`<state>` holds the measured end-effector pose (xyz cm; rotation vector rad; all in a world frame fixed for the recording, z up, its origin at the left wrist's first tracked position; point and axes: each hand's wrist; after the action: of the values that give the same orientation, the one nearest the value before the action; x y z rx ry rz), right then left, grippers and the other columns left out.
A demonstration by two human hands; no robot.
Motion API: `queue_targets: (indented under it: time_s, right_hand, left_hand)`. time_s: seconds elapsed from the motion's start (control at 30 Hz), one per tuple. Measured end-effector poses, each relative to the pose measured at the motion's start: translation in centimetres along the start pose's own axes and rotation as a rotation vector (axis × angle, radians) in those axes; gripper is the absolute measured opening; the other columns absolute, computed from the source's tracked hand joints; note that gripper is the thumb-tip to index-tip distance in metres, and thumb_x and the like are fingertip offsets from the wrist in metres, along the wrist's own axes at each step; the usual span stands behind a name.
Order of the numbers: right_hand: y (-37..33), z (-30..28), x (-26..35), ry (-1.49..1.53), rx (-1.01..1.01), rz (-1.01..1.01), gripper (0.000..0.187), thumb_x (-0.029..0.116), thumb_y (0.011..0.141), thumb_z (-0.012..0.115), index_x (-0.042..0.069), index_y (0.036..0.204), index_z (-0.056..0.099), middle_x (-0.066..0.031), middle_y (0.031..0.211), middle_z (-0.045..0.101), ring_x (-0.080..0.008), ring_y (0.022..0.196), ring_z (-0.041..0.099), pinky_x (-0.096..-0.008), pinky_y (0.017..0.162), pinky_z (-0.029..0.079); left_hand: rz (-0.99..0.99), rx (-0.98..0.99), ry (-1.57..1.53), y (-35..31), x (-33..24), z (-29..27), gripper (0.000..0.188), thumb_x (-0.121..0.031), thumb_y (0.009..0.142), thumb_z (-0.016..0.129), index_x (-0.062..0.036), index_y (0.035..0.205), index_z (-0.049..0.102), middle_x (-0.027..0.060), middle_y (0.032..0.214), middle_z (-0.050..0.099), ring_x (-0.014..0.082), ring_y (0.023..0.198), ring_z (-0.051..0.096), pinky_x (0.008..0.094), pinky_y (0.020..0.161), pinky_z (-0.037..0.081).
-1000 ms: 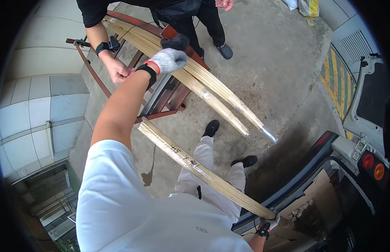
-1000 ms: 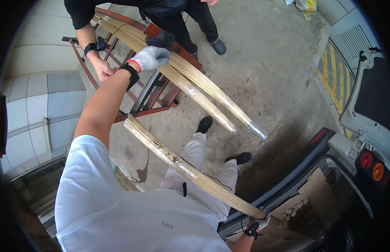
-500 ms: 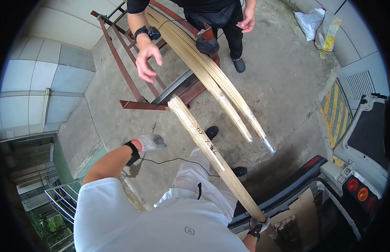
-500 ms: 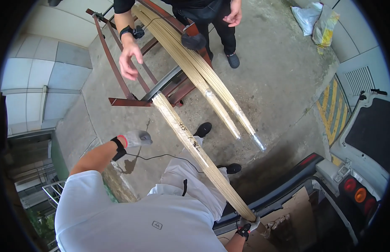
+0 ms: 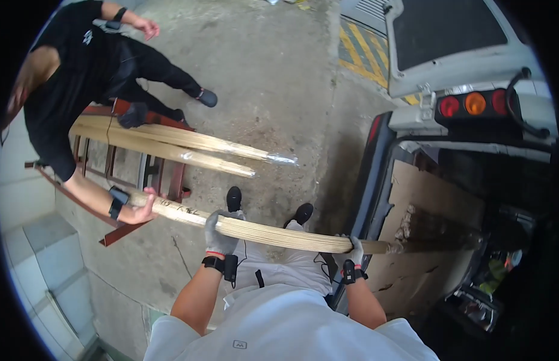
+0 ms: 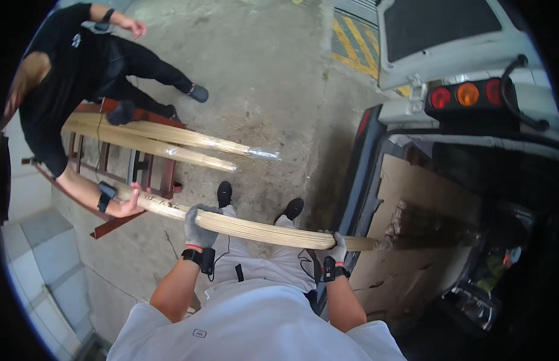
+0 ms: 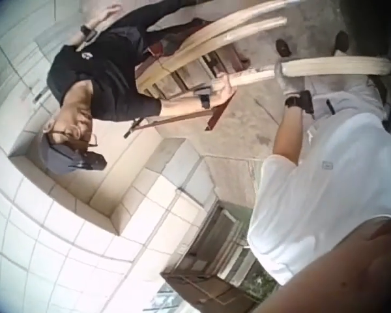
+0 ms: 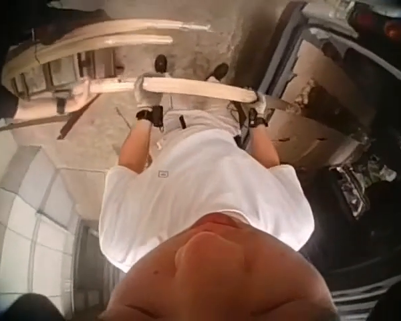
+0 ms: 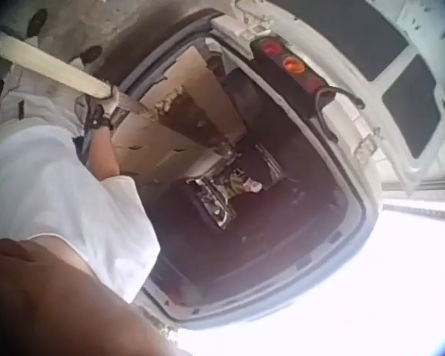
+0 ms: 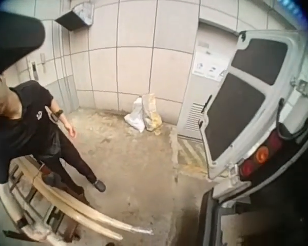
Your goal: Unloading long planks from the back of a van and placing them onto a metal rack.
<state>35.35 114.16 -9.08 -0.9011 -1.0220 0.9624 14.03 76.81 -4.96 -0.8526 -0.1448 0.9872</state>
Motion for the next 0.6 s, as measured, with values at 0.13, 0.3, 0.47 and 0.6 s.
queue_targets:
  time_s: [0.13,0.3,0.47,0.6]
  right_hand:
    - [-0.9,-1.5,1.2,0.168,0.140,0.079,0.047,0.040,0.101,0.058,-0.001,0.124,0.052,-0.0193,0.124,0.061,-0.0362,0.120,0.058,-0.0538,0.111,0.042]
    - [1.1,-3.2,8.8,0.230,0.167,-0.306,0.069,0.061,0.097,0.059,0.004,0.135,0.049,-0.0206,0.128,0.058,-0.0402,0.124,0.054,-0.0562,0.112,0.040]
    - [6.2,-2.7,12.6,0.077,0.004,-0.320,0.044,0.043,0.094,0.071,0.006,0.114,0.055,-0.0166,0.102,0.066,-0.0380,0.092,0.067,-0.0544,0.086,0.057]
    - [5.5,-1.2,9.1,0.044,-0.089,-0.205,0.021,0.025,0.095,0.069,0.008,0.102,0.060,-0.0118,0.090,0.068,-0.0317,0.085,0.069,-0.0478,0.083,0.058]
  left_hand:
    - [0.038,0.066,0.147,-2.0,-1.0,4.3,0.029,-0.038,0.088,0.071,-0.0108,0.092,0.061,0.0055,0.093,0.063,0.0268,0.101,0.060,0.0471,0.109,0.043]
    - [0.083,0.127,0.286,-2.4,-2.5,10.3,0.030,-0.040,0.090,0.069,-0.0112,0.089,0.060,0.0037,0.091,0.059,0.0250,0.096,0.057,0.0454,0.112,0.040]
    - [0.059,0.118,0.372,-0.2,-5.6,10.7,0.032,-0.039,0.095,0.061,-0.0074,0.099,0.066,0.0067,0.100,0.067,0.0285,0.106,0.062,0.0495,0.110,0.043]
    - [0.113,0.199,0.395,-0.6,-9.6,9.2,0.058,-0.062,0.095,0.060,-0.0064,0.112,0.063,0.0097,0.114,0.065,0.0295,0.115,0.059,0.0495,0.111,0.042]
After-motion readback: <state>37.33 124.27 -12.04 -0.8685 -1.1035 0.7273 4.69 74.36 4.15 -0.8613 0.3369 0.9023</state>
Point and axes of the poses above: each hand's wrist, its own y-axis towards the middle knuckle, its own z-axis out of the palm, x = y × z
